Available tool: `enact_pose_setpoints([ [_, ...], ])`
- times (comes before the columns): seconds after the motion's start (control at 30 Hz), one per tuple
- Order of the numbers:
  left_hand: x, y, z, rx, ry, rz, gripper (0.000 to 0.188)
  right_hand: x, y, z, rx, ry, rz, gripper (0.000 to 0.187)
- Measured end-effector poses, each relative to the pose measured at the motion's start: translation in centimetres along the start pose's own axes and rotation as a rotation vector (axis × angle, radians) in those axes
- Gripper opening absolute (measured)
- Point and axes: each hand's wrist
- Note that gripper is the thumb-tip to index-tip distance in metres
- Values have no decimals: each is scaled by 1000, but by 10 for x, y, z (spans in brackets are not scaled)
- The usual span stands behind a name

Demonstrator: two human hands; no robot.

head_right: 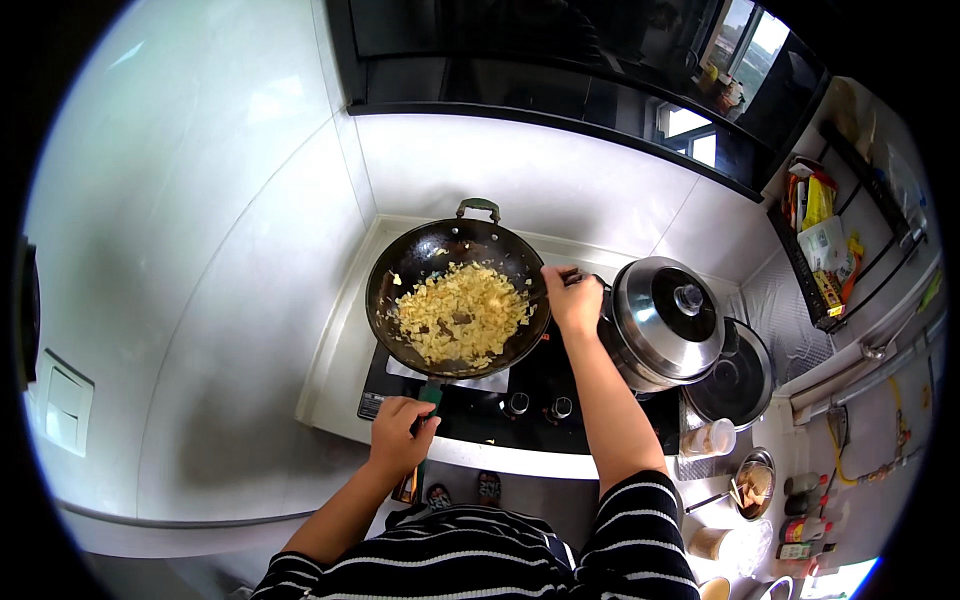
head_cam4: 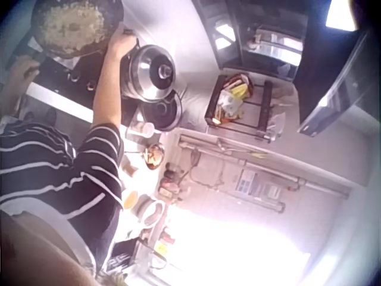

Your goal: The person takes a jar from a refrigerator, removes the lid and a seal, and pours the contents into a pan of eggs on a stove before stirring the mixture with chopsticks.

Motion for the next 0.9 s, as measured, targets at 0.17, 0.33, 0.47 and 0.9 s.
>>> enact_pose_setpoints([
  [0.17,-2,2,0,4,7,15,23,-24,-15,11,17,-42,-39,25],
  [0.33,1,1,-1,-1,10,16,22,13,-64,29,288,428,217,17],
  [0.47,-2,2,-3,1,22,8,22,34,-82,37,431,610,271,20],
  [0.9,0,-2,-2,9,3,0,25,-55,10,31,-120,28,73,23],
])
Point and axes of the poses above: each hand's wrist, its own y-axis towards the middle knuckle, its own z-axis out of the palm, x = y × z, and after that the axes turned 6 degrees about -z, right-handed
